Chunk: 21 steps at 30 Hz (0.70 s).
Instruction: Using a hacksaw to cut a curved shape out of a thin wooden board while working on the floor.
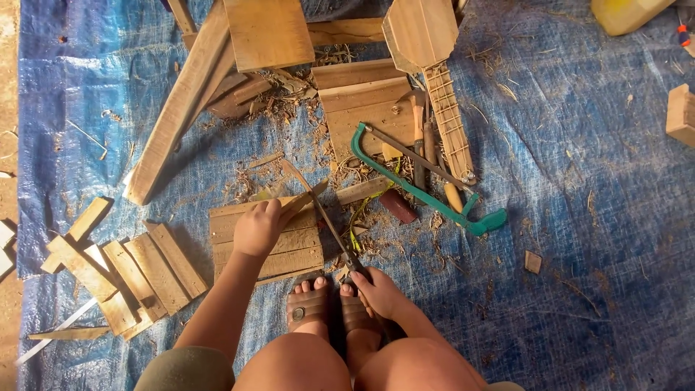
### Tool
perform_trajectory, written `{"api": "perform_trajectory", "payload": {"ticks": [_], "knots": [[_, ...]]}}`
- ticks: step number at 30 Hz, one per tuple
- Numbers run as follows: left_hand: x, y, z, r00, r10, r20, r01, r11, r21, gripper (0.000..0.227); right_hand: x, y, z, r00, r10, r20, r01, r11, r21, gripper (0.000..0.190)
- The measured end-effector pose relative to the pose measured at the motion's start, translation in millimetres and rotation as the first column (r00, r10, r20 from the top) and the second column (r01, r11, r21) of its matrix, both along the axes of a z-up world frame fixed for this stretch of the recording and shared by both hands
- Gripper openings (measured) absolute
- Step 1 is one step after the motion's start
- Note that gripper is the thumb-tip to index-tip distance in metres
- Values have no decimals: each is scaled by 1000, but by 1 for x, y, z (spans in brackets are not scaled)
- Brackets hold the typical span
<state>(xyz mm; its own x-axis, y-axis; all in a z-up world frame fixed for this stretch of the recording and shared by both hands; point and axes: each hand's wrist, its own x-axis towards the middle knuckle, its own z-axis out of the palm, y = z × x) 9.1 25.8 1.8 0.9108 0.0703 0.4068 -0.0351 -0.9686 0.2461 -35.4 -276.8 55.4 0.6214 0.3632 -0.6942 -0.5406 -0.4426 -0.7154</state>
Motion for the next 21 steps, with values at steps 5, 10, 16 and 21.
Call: {"api": "perform_trajectory", "payload": {"ticks": [5,10,16,21], "knots": [[2,4,-5,1000,16,7,-16,1000,-3,33,-5,8,10,992,30,122,-5,980,-201,32],[6,9,-16,1000,6,-17,-6,1000,5,33,-5,1,-9,950,167,266,-63,931,-360,34],[18,19,-38,999,48,25,-48,999,17,45,7,-9,-14,834,178,523,-67,972,-224,41],[21,19,-44,998,-12,64,10,999,40,44,38,-8,70,677,2,736,43,998,-42,30]]}}
